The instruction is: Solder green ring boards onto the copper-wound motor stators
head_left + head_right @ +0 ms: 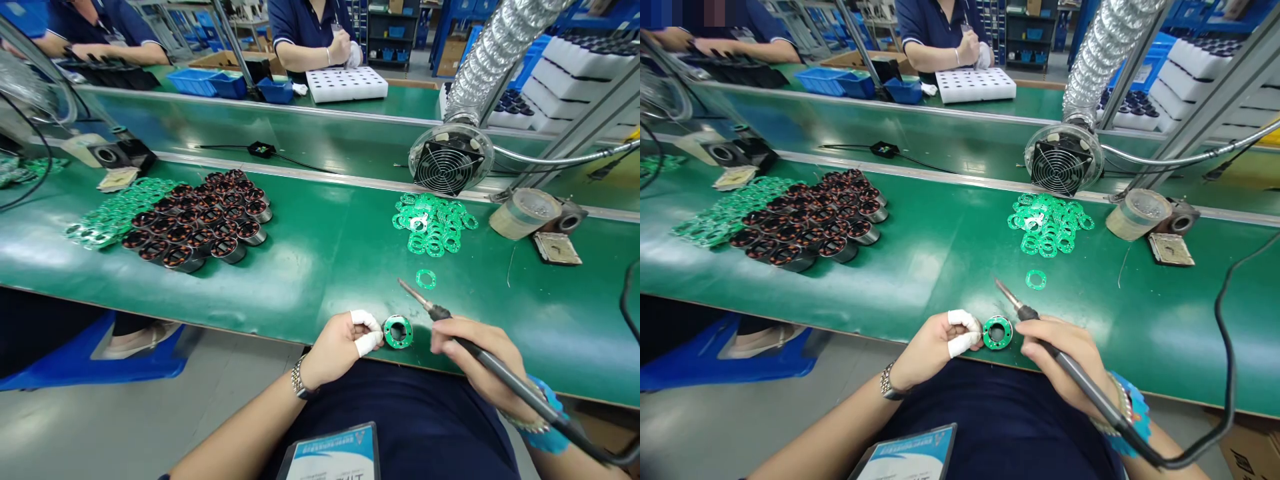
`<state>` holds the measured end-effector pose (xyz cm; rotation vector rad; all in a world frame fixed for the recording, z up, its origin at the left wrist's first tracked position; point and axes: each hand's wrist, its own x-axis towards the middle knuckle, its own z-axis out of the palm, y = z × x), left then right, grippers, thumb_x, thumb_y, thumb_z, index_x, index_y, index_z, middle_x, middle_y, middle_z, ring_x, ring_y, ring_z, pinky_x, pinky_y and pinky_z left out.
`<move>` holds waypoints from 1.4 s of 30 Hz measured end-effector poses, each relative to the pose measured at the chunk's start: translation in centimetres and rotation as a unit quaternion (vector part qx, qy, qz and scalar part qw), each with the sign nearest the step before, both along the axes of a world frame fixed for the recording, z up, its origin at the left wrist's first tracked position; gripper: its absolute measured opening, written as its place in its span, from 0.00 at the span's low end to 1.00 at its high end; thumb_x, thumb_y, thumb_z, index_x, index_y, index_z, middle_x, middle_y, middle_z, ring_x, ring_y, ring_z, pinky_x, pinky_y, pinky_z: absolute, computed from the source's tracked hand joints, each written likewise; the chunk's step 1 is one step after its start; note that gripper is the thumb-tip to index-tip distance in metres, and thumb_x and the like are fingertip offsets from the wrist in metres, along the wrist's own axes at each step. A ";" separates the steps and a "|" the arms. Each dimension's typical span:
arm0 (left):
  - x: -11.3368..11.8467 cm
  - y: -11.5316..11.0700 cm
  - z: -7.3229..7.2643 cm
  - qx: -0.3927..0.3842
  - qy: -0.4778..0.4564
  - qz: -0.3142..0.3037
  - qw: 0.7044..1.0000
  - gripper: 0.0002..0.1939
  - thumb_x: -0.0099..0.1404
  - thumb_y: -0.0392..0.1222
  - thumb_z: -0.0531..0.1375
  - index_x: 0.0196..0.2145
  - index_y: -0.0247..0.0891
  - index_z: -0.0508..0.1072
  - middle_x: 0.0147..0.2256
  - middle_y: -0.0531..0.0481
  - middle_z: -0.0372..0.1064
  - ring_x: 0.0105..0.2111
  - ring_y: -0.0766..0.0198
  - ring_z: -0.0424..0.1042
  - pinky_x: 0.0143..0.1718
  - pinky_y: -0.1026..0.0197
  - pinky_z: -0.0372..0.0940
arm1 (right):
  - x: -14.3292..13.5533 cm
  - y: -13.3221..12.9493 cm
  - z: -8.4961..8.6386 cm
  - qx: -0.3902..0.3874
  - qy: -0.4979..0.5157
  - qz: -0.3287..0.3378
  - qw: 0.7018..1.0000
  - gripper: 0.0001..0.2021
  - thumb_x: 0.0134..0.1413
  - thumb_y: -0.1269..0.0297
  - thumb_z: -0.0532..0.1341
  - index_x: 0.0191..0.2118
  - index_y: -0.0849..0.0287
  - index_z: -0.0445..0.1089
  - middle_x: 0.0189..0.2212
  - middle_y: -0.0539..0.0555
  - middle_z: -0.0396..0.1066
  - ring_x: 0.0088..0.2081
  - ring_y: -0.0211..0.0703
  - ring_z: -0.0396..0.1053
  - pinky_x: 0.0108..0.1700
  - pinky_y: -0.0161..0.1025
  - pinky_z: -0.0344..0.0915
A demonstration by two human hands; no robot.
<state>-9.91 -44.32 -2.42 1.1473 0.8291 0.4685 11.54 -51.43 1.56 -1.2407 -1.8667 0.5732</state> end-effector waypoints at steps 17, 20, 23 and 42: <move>0.0 -1.4 0.1 0.259 0.066 -0.018 0.963 0.04 0.58 0.39 0.60 0.31 0.38 0.75 0.32 0.46 0.70 0.32 0.63 0.69 0.35 0.62 0.64 | -2.3 0.5 -2.9 0.003 -0.069 -0.037 0.997 0.18 0.53 0.69 0.60 0.50 0.60 0.60 0.41 0.60 0.68 0.46 0.48 0.65 0.45 0.47 0.67; 1.0 -0.7 0.4 0.071 0.039 -0.007 0.997 0.07 0.55 0.42 0.62 0.27 0.35 0.72 0.26 0.50 0.67 0.25 0.67 0.67 0.28 0.64 0.64 | -2.7 0.1 -2.8 0.021 -0.066 -0.051 0.996 0.19 0.53 0.70 0.59 0.51 0.60 0.60 0.41 0.60 0.68 0.48 0.50 0.63 0.47 0.49 0.66; 1.5 0.0 0.6 -0.040 0.028 -0.013 0.999 0.11 0.51 0.44 0.64 0.25 0.33 0.69 0.20 0.53 0.65 0.20 0.69 0.64 0.23 0.66 0.62 | -3.0 0.5 -2.3 0.033 -0.040 -0.042 0.998 0.15 0.54 0.74 0.57 0.48 0.58 0.62 0.41 0.59 0.68 0.46 0.47 0.64 0.47 0.46 0.66; 1.0 -1.2 0.5 -0.162 -0.038 0.024 0.986 0.12 0.52 0.44 0.64 0.26 0.32 0.69 0.22 0.51 0.68 0.23 0.67 0.69 0.28 0.63 0.66 | -3.8 0.9 -1.7 0.056 -0.012 -0.066 0.996 0.11 0.52 0.76 0.55 0.41 0.58 0.65 0.32 0.55 0.69 0.40 0.46 0.66 0.42 0.45 0.66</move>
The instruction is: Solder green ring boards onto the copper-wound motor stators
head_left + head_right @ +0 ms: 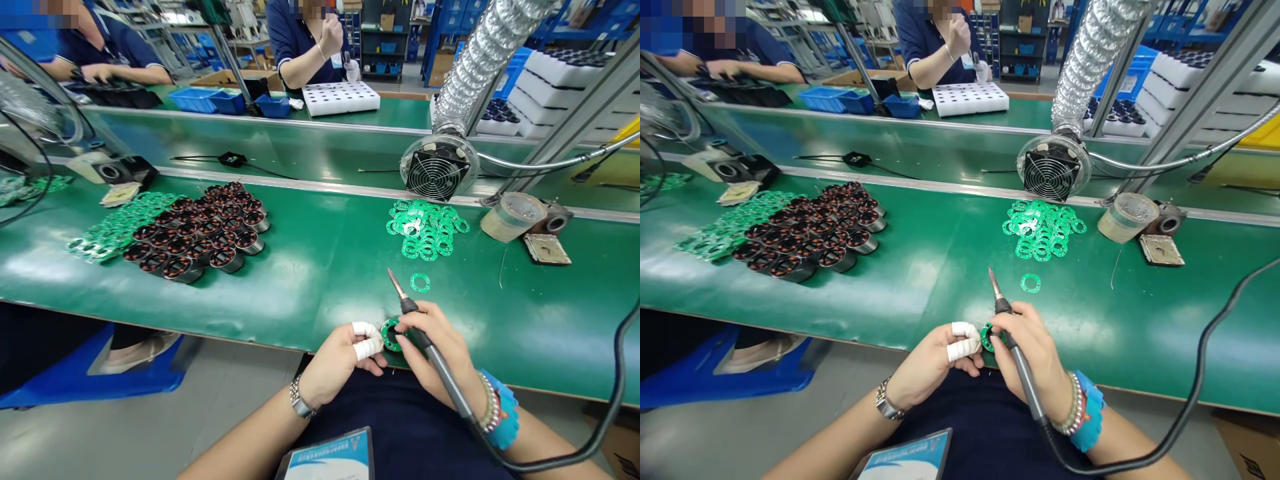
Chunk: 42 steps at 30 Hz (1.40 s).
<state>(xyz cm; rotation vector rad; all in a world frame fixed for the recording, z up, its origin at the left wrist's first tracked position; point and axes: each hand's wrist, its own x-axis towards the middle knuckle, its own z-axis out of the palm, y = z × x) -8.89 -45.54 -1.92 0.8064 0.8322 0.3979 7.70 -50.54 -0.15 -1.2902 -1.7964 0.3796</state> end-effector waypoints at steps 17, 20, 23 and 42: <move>-0.3 0.4 -0.5 -0.030 -0.021 -0.006 0.999 0.12 0.51 0.42 0.65 0.25 0.32 0.68 0.22 0.50 0.70 0.25 0.65 0.72 0.31 0.62 0.67 | 3.0 -1.9 3.0 -0.072 0.081 0.049 0.993 0.08 0.52 0.74 0.56 0.36 0.60 0.72 0.22 0.53 0.68 0.25 0.40 0.65 0.25 0.38 0.63; -0.4 0.4 -0.6 -0.029 -0.026 -0.008 0.999 0.12 0.51 0.42 0.65 0.26 0.32 0.68 0.22 0.50 0.70 0.25 0.65 0.72 0.31 0.62 0.67 | 3.0 -1.8 2.9 -0.076 0.080 0.054 0.992 0.08 0.52 0.74 0.57 0.36 0.60 0.73 0.21 0.53 0.69 0.24 0.40 0.65 0.25 0.38 0.63; -0.5 0.5 -0.7 -0.027 -0.030 -0.011 0.999 0.11 0.51 0.41 0.65 0.26 0.32 0.68 0.23 0.51 0.70 0.26 0.65 0.72 0.32 0.62 0.67 | 3.2 -1.9 2.7 -0.083 0.084 0.063 0.991 0.09 0.51 0.75 0.57 0.36 0.60 0.72 0.22 0.53 0.68 0.25 0.40 0.64 0.26 0.38 0.62; -0.4 0.5 -0.6 -0.018 -0.023 -0.008 1.000 0.11 0.51 0.40 0.65 0.26 0.32 0.67 0.23 0.50 0.70 0.26 0.65 0.72 0.33 0.60 0.67 | 3.5 -0.6 1.2 -0.055 -0.010 0.122 0.991 0.12 0.54 0.75 0.56 0.45 0.58 0.66 0.34 0.55 0.72 0.39 0.42 0.70 0.42 0.38 0.68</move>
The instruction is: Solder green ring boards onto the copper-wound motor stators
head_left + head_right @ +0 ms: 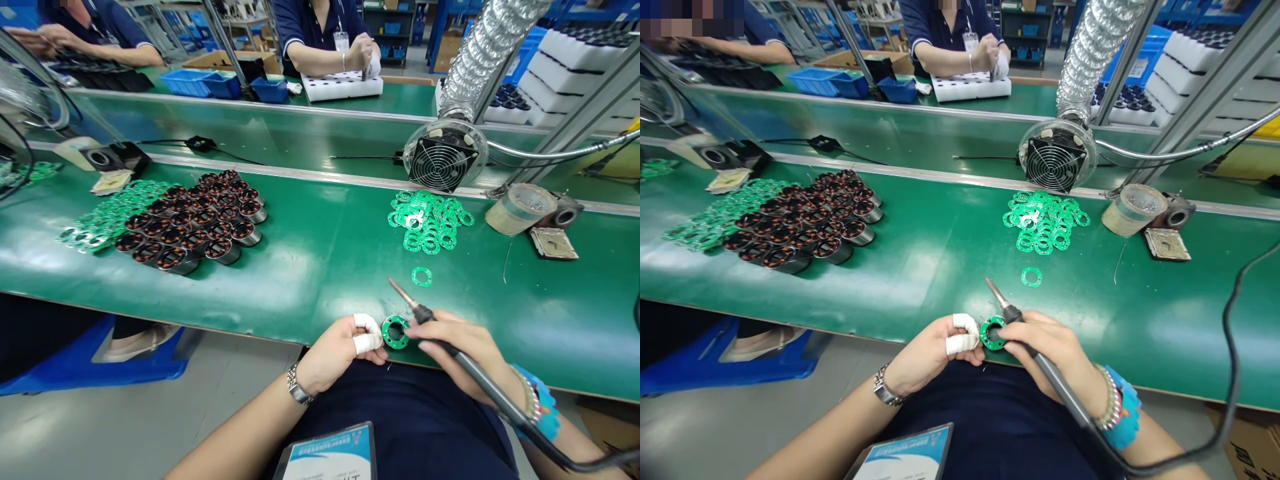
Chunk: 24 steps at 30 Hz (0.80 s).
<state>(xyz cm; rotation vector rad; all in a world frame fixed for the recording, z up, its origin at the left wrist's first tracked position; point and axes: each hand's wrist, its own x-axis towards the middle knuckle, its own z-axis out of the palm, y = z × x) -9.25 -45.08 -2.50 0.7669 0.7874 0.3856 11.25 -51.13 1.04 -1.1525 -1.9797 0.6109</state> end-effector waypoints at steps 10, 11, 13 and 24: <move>-1.0 -0.7 -0.6 0.211 0.083 -0.004 0.974 0.07 0.59 0.39 0.58 0.35 0.35 0.69 0.32 0.47 0.71 0.33 0.63 0.72 0.39 0.58 0.66 | -0.7 1.3 -2.1 -0.018 -0.077 0.004 0.997 0.17 0.53 0.69 0.59 0.50 0.59 0.61 0.43 0.59 0.69 0.53 0.48 0.61 0.52 0.46 0.63; -1.1 -0.9 -0.7 0.289 0.108 -0.011 0.951 0.07 0.59 0.38 0.57 0.36 0.36 0.69 0.35 0.45 0.71 0.36 0.62 0.71 0.40 0.57 0.66 | -0.9 1.0 -2.2 -0.009 -0.077 -0.017 0.997 0.17 0.53 0.68 0.59 0.50 0.59 0.61 0.43 0.59 0.69 0.52 0.49 0.62 0.52 0.47 0.64; -1.3 -1.3 -0.8 0.432 0.143 -0.030 0.890 0.07 0.59 0.35 0.57 0.36 0.37 0.72 0.39 0.43 0.70 0.39 0.60 0.70 0.42 0.57 0.65 | -1.2 0.5 -2.5 0.011 -0.074 -0.057 0.996 0.17 0.53 0.67 0.60 0.49 0.59 0.61 0.43 0.59 0.69 0.51 0.50 0.62 0.51 0.49 0.64; 1.0 -0.8 0.5 0.152 0.073 0.018 0.986 0.08 0.55 0.42 0.61 0.28 0.33 0.71 0.22 0.52 0.67 0.21 0.70 0.66 0.24 0.66 0.64 | -2.2 -0.3 -2.9 0.056 -0.062 -0.115 0.990 0.19 0.51 0.70 0.61 0.49 0.61 0.61 0.42 0.60 0.69 0.48 0.51 0.63 0.49 0.50 0.64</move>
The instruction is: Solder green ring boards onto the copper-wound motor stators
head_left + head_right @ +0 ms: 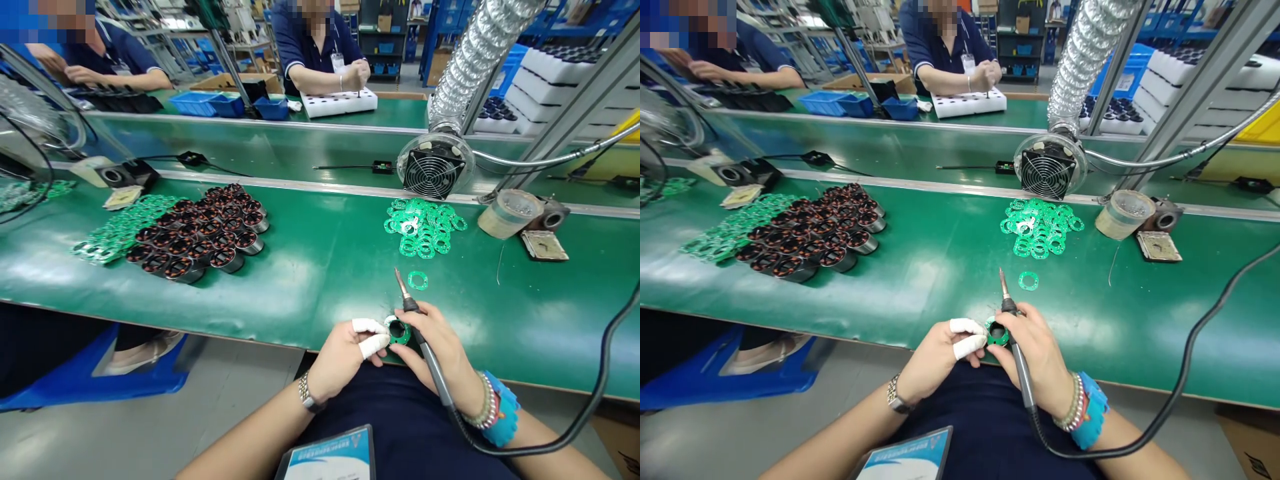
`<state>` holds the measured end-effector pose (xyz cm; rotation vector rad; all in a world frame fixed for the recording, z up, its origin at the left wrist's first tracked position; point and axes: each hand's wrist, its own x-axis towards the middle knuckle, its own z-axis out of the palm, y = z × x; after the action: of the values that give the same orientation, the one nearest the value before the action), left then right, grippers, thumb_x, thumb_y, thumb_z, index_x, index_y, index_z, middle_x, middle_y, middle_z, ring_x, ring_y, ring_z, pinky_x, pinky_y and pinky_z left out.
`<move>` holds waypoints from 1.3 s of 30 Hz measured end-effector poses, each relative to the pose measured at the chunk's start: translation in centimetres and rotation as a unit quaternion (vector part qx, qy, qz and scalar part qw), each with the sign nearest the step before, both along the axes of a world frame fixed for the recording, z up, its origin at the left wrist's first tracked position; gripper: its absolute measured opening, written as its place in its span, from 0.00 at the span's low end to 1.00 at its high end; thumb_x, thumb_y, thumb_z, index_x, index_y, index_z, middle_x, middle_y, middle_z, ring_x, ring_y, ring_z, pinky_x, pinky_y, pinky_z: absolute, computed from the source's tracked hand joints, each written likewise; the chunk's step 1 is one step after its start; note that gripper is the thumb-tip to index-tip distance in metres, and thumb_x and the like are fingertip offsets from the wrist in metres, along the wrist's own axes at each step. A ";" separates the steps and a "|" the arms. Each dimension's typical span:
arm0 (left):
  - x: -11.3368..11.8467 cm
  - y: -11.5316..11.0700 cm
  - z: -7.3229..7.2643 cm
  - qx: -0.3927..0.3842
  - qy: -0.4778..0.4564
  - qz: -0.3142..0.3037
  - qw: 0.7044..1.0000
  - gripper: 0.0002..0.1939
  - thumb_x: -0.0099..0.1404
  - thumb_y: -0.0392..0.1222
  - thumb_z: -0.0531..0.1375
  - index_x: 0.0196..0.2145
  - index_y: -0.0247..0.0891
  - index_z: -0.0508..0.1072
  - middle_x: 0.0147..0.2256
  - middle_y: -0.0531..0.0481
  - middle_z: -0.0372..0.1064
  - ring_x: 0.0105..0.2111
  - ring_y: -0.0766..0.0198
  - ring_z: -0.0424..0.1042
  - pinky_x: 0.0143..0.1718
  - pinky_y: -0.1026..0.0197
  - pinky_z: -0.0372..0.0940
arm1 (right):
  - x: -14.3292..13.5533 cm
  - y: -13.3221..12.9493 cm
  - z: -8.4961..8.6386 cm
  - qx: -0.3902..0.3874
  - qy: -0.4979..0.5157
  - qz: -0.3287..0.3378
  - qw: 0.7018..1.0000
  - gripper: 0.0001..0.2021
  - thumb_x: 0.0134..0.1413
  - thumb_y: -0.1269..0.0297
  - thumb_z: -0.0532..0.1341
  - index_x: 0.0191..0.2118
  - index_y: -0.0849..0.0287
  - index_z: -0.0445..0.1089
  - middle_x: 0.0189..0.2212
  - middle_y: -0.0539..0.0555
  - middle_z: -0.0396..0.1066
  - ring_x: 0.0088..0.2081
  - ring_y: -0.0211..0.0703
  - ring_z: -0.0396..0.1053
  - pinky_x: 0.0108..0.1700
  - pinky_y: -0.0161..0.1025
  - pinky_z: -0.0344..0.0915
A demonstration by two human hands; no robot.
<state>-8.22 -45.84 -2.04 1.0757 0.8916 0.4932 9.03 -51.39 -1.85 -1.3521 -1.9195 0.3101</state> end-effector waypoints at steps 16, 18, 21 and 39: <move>-0.1 -0.1 0.0 -0.004 -0.021 -0.023 1.000 0.11 0.56 0.45 0.60 0.29 0.34 0.65 0.22 0.53 0.66 0.19 0.71 0.66 0.24 0.66 0.62 | -1.2 0.9 1.2 -0.012 0.069 0.053 0.996 0.12 0.53 0.79 0.54 0.42 0.59 0.63 0.34 0.55 0.67 0.42 0.44 0.64 0.41 0.41 0.66; -0.2 -0.3 -0.1 0.009 -0.014 -0.027 0.999 0.10 0.57 0.44 0.59 0.29 0.34 0.65 0.23 0.53 0.67 0.20 0.70 0.67 0.26 0.65 0.62 | -0.9 0.3 1.4 -0.015 0.079 0.038 0.996 0.11 0.52 0.79 0.55 0.41 0.59 0.64 0.34 0.55 0.67 0.42 0.44 0.64 0.42 0.41 0.65; -0.3 -0.3 -0.3 0.018 -0.002 -0.032 0.999 0.09 0.58 0.44 0.58 0.30 0.34 0.64 0.23 0.52 0.68 0.21 0.69 0.68 0.27 0.65 0.62 | 0.1 -0.5 2.1 -0.015 0.097 0.006 0.995 0.10 0.52 0.78 0.57 0.39 0.59 0.66 0.33 0.55 0.68 0.40 0.43 0.65 0.40 0.39 0.65; -0.4 -0.3 -0.3 0.035 0.013 -0.037 0.999 0.07 0.60 0.42 0.56 0.29 0.35 0.64 0.24 0.52 0.69 0.21 0.69 0.69 0.28 0.65 0.62 | 2.5 -2.3 4.0 -0.043 0.113 0.083 0.989 0.13 0.50 0.78 0.56 0.41 0.61 0.70 0.24 0.54 0.69 0.28 0.41 0.64 0.29 0.40 0.63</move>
<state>-8.60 -46.13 -2.33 1.1771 0.8589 0.4525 11.56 -53.71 2.17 -1.1591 -1.8472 0.6073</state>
